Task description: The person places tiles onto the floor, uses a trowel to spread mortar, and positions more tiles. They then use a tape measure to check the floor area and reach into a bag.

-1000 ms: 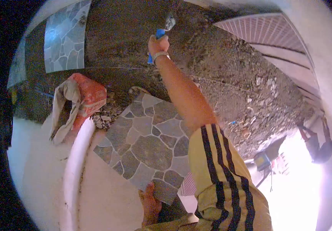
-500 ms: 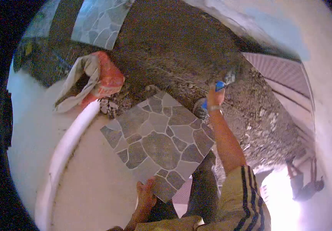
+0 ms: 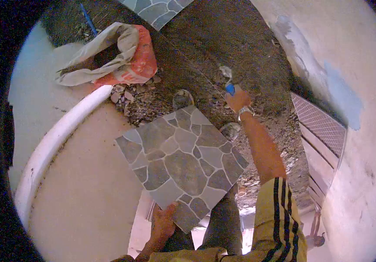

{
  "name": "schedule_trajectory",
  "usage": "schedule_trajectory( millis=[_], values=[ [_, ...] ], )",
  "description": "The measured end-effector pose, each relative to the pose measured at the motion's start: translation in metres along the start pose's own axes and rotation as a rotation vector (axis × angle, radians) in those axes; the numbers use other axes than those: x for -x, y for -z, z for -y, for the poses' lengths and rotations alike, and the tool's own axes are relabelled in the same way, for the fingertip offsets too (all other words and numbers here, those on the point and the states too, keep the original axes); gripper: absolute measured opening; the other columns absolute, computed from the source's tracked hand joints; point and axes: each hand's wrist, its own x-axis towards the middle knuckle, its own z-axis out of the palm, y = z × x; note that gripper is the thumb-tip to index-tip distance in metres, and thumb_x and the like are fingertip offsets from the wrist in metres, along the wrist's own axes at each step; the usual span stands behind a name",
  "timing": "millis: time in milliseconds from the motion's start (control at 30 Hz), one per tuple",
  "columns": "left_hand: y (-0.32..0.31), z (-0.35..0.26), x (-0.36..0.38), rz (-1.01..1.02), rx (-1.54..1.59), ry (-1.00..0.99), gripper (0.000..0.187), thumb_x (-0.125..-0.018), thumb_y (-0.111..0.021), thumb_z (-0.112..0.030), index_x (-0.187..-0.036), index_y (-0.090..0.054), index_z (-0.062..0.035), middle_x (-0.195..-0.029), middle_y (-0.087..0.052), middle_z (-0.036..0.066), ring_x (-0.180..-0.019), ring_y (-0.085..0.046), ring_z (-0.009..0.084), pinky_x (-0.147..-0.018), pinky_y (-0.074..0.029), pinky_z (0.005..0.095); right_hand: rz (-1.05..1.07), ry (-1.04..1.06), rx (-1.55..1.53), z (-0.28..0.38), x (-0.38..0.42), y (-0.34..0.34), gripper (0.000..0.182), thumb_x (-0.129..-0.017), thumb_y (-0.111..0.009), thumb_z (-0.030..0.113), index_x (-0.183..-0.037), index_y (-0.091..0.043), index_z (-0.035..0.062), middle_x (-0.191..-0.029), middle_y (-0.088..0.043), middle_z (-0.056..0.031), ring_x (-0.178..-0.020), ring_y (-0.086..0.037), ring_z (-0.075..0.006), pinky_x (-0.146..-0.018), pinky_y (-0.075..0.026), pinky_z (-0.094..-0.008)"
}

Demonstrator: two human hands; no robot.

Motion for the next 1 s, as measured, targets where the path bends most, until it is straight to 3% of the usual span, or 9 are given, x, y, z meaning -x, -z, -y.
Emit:
schedule_trajectory(
  millis=[67,167,367,467,567,667,800,900,1000],
  values=[
    [0.004,0.005,-0.004,0.020,0.010,-0.048,0.030,-0.086,-0.064,-0.018,-0.107,-0.059,0.0031,-0.099,-0.064,0.007,-0.086,-0.060,0.0162,-0.076,-0.048,0.0306,-0.143,-0.047,-0.244,0.005,-0.001,-0.012,0.037,-0.074,-0.064,0.036,-0.097,-0.061,0.0067,-0.083,-0.067,-0.0203,-0.080,-0.064,-0.0407,-0.074,-0.048,-0.0492],
    [0.005,0.024,-0.007,0.028,0.162,0.000,0.030,-0.086,-0.064,-0.018,-0.107,-0.059,0.0031,-0.098,-0.065,0.008,-0.086,-0.060,0.0163,-0.077,-0.048,0.0303,0.125,0.069,-0.093,0.018,-0.005,0.004,0.035,-0.075,-0.064,0.035,-0.094,-0.061,0.0057,-0.083,-0.066,-0.0214,-0.081,-0.064,-0.0408,-0.073,-0.048,-0.0479],
    [0.015,0.020,-0.006,0.046,0.202,0.075,0.039,-0.087,-0.062,-0.017,-0.119,-0.050,0.0013,-0.107,-0.061,0.012,-0.093,-0.060,0.0223,-0.080,-0.049,0.0357,-0.114,0.009,-0.298,0.076,-0.048,0.029,0.036,-0.076,-0.065,0.033,-0.094,-0.058,0.0013,-0.090,-0.064,-0.0247,-0.087,-0.063,-0.0408,-0.075,-0.048,-0.0482],
    [0.013,-0.005,0.000,0.030,0.089,0.109,0.046,-0.086,-0.063,-0.018,-0.123,-0.045,0.0013,-0.111,-0.059,0.014,-0.097,-0.060,0.0249,-0.082,-0.049,0.0379,-0.169,0.032,-0.277,0.109,-0.090,0.033,0.048,-0.078,-0.062,0.033,-0.107,-0.051,-0.0031,-0.096,-0.063,-0.0279,-0.093,-0.062,-0.0436,-0.082,-0.049,-0.0514],
    [0.018,-0.006,0.001,0.045,0.044,0.077,0.049,-0.084,-0.065,-0.022,-0.122,-0.047,0.0023,-0.110,-0.060,0.014,-0.096,-0.059,0.0243,-0.082,-0.049,0.0370,-0.095,-0.016,-0.221,0.153,-0.107,0.055,0.049,-0.078,-0.062,0.033,-0.107,-0.050,-0.0049,-0.098,-0.063,-0.0279,-0.094,-0.062,-0.0424,-0.083,-0.050,-0.0499],
    [0.018,-0.017,0.001,0.066,0.048,0.085,0.050,-0.082,-0.066,-0.025,-0.120,-0.049,0.0030,-0.108,-0.062,0.014,-0.094,-0.060,0.0233,-0.081,-0.048,0.0361,-0.342,-0.075,-0.223,0.161,-0.157,0.050,0.049,-0.079,-0.062,0.033,-0.108,-0.050,-0.0048,-0.100,-0.063,-0.0267,-0.094,-0.063,-0.0402,-0.084,-0.051,-0.0475],
    [0.018,-0.024,0.000,0.017,0.122,0.096,0.026,-0.086,-0.063,-0.017,-0.103,-0.062,0.0019,-0.094,-0.065,0.005,-0.082,-0.059,0.0134,-0.073,-0.047,0.0298,-0.271,0.001,-0.088,0.163,-0.193,0.093,0.047,-0.078,-0.064,0.032,-0.107,-0.054,-0.0037,-0.103,-0.063,-0.0276,-0.100,-0.061,-0.0429,-0.086,-0.049,-0.0493],
    [0.019,-0.055,0.010,-0.016,-0.102,0.216,0.025,-0.085,-0.065,-0.016,-0.102,-0.062,0.0016,-0.094,-0.065,0.004,-0.082,-0.059,0.0129,-0.072,-0.047,0.0294,-0.173,0.081,-0.002,0.164,-0.182,0.102,0.042,-0.080,-0.064,0.030,-0.104,-0.053,-0.0030,-0.102,-0.063,-0.0281,-0.098,-0.061,-0.0437,-0.085,-0.049,-0.0498],
    [0.025,-0.015,-0.001,0.054,0.110,0.094,0.038,-0.085,-0.064,-0.023,-0.113,-0.054,0.0006,-0.099,-0.063,0.010,-0.087,-0.060,0.0195,-0.076,-0.048,0.0334,-0.155,0.207,0.034,0.150,-0.146,0.073,0.039,-0.081,-0.065,0.030,-0.104,-0.053,0.0006,-0.101,-0.063,-0.0253,-0.095,-0.062,-0.0416,-0.081,-0.050,-0.0506]
  ],
)
